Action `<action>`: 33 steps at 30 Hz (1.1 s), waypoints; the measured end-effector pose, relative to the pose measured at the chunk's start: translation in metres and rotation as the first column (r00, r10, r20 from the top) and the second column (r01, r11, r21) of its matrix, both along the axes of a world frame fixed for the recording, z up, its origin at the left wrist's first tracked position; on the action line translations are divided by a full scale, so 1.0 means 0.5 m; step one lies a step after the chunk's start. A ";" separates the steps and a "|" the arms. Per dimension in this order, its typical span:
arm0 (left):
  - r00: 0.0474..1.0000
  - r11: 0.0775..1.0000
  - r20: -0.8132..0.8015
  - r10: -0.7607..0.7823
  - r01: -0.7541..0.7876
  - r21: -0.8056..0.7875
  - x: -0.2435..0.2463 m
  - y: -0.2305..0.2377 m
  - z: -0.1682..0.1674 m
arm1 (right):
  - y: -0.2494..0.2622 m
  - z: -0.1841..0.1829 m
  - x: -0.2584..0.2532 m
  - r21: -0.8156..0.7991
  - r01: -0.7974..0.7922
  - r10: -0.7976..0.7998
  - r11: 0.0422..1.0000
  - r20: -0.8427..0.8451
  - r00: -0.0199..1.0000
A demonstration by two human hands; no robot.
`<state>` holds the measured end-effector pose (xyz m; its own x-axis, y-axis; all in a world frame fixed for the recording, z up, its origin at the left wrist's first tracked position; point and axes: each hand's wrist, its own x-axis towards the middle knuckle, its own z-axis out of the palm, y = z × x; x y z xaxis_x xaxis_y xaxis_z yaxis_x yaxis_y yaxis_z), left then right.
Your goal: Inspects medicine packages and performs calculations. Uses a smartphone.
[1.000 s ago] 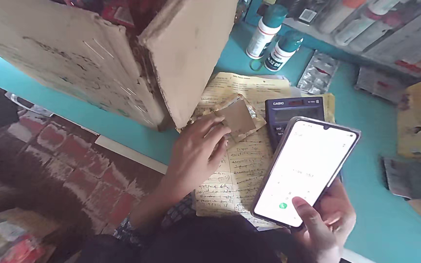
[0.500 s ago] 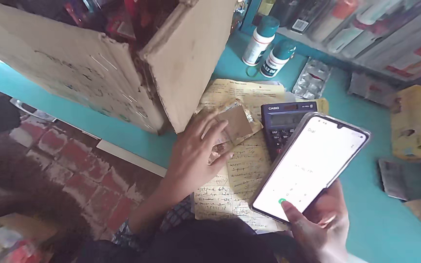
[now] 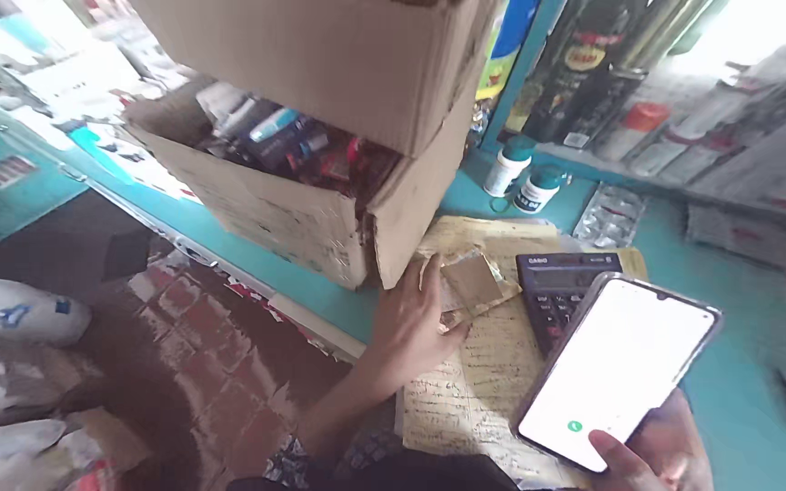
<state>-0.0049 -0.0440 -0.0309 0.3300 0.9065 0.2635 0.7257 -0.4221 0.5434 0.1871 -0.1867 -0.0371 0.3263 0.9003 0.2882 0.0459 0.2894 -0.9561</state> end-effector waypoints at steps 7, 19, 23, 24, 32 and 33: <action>0.994 0.992 -0.103 -0.021 0.007 -0.126 -0.007 -0.016 0.062 | 0.003 -0.005 0.007 0.147 -0.031 0.047 0.989 -0.103 0.994; 0.610 0.882 0.737 -0.293 0.470 -0.039 -0.072 -0.099 0.097 | -0.035 -0.019 0.021 0.418 -0.046 0.203 0.907 -0.338 0.919; 0.196 0.141 0.977 0.078 0.968 -0.205 -0.014 -0.031 0.094 | -0.076 -0.004 0.041 0.416 0.035 0.091 0.909 -0.277 0.957; 0.219 0.010 0.968 0.123 0.975 -0.222 0.015 -0.018 0.091 | -0.087 -0.004 0.047 0.414 0.059 0.060 0.908 -0.268 0.962; 0.520 0.021 0.849 -0.096 0.854 -0.520 0.142 -0.029 0.138 | -0.186 -0.031 0.062 0.432 0.386 -0.227 0.815 -0.375 0.899; 0.547 0.107 0.814 -0.198 0.837 -0.537 0.157 -0.030 0.145 | -0.197 -0.039 0.063 0.442 0.425 -0.252 0.790 -0.397 0.882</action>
